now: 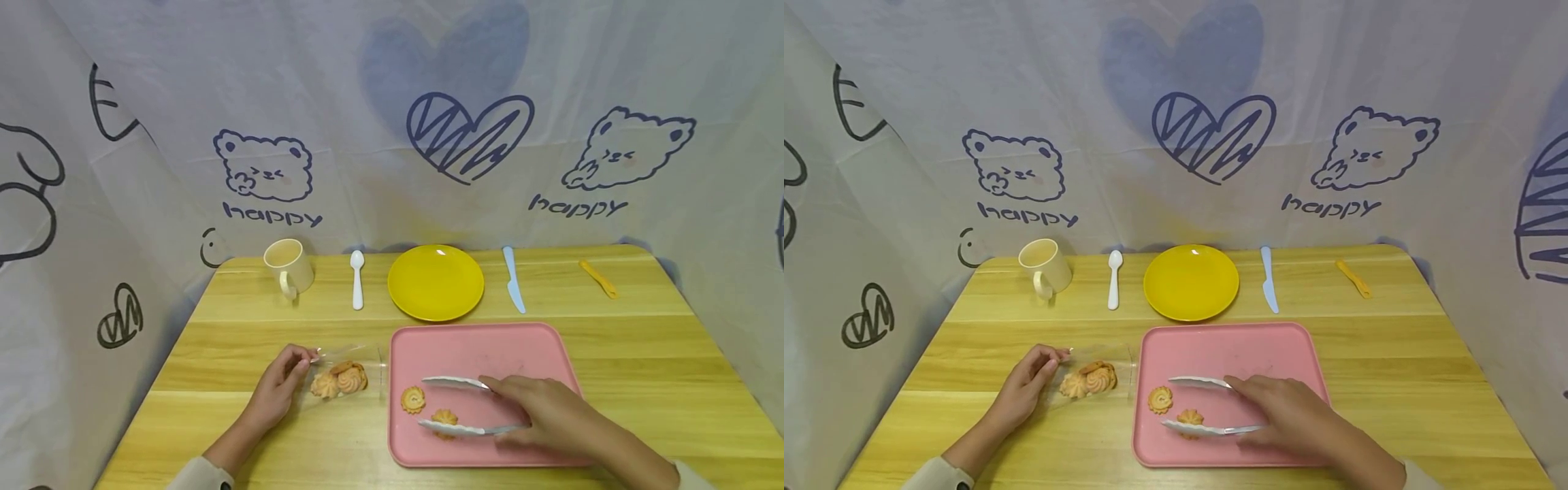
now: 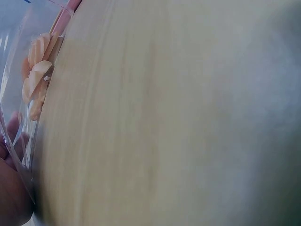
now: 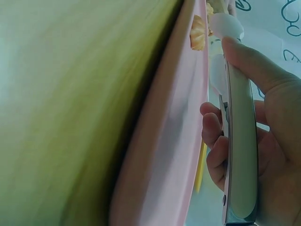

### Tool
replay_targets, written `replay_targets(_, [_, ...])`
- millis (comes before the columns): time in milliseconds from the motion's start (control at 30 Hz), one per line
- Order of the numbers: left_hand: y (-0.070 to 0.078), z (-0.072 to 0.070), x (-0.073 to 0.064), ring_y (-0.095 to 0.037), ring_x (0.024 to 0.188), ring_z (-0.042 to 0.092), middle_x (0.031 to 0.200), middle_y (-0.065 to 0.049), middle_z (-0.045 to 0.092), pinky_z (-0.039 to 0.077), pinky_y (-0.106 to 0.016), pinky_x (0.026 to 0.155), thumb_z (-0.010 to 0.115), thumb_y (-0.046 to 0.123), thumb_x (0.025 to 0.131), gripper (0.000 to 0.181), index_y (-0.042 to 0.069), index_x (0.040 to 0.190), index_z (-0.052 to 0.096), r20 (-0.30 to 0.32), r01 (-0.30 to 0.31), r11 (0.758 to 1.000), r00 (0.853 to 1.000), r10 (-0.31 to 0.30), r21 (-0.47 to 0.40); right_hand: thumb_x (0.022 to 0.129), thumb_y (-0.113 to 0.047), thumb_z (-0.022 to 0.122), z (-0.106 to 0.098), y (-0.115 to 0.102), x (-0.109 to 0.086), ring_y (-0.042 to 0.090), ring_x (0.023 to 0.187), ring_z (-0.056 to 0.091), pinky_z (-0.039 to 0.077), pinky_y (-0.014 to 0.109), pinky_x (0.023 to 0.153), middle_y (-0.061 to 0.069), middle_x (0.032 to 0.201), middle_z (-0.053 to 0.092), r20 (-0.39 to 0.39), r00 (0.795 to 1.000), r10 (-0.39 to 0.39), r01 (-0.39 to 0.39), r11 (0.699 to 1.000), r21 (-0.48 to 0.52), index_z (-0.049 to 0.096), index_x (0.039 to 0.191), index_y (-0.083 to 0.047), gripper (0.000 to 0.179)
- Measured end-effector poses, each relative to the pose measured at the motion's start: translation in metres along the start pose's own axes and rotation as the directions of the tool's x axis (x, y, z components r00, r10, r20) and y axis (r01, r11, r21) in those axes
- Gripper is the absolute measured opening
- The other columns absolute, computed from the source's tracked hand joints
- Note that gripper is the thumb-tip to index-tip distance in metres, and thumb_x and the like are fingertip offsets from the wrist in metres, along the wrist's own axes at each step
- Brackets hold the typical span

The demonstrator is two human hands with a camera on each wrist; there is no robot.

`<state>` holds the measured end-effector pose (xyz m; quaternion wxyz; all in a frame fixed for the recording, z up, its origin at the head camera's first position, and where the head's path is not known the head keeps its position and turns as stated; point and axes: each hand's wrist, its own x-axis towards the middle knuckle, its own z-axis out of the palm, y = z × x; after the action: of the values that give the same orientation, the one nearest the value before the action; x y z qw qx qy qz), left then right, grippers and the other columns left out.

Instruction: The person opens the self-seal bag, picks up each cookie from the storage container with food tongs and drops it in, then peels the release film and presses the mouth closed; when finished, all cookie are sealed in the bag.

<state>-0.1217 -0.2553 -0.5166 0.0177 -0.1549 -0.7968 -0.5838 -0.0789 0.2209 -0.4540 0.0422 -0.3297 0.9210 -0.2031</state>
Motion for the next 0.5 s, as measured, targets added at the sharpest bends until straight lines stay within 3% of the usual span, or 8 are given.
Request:
replay_targets(167, [-0.002, -0.001, 0.001, -0.014, 0.127, 0.058, 0.121, -0.026, 0.062, 0.043, -0.012, 0.106, 0.047, 0.007, 0.110, 0.017, -0.009, 0.107, 0.053, 0.002, -0.009, 1.000, 1.000, 0.009, -0.005, 0.083, -0.060, 0.080, 0.000, 0.001, -0.009, 0.020, 0.121, 0.066, 0.057, 0.047, 0.098, -0.005, 0.136, 0.067, -0.004, 1.000, 0.007, -0.007, 1.000, -0.019, 0.057, 0.148, -0.019, 0.080])
replay_targets(367, [-0.001, -0.001, 0.001, -0.015, 0.127, 0.059, 0.122, -0.025, 0.062, 0.043, -0.012, 0.106, 0.047, 0.007, 0.110, 0.017, -0.008, 0.107, 0.053, 0.006, -0.007, 1.000, 1.000, 0.007, -0.004, 0.084, -0.062, 0.078, -0.003, 0.001, -0.016, 0.014, 0.120, 0.065, 0.057, 0.046, 0.097, -0.009, 0.137, 0.065, 0.051, 0.996, 0.079, -0.078, 0.997, -0.006, 0.055, 0.150, -0.024, 0.079])
replay_targets(500, [-0.001, -0.001, 0.000, -0.017, 0.127, 0.059, 0.122, -0.025, 0.062, 0.044, -0.012, 0.106, 0.047, 0.007, 0.110, 0.017, -0.008, 0.107, 0.053, 0.008, -0.004, 1.000, 1.000, 0.004, -0.005, 0.086, -0.065, 0.074, -0.004, 0.002, -0.018, 0.010, 0.115, 0.065, 0.058, 0.044, 0.095, -0.011, 0.134, 0.066, 0.077, 0.994, 0.084, -0.084, 0.996, 0.000, 0.054, 0.150, -0.024, 0.079])
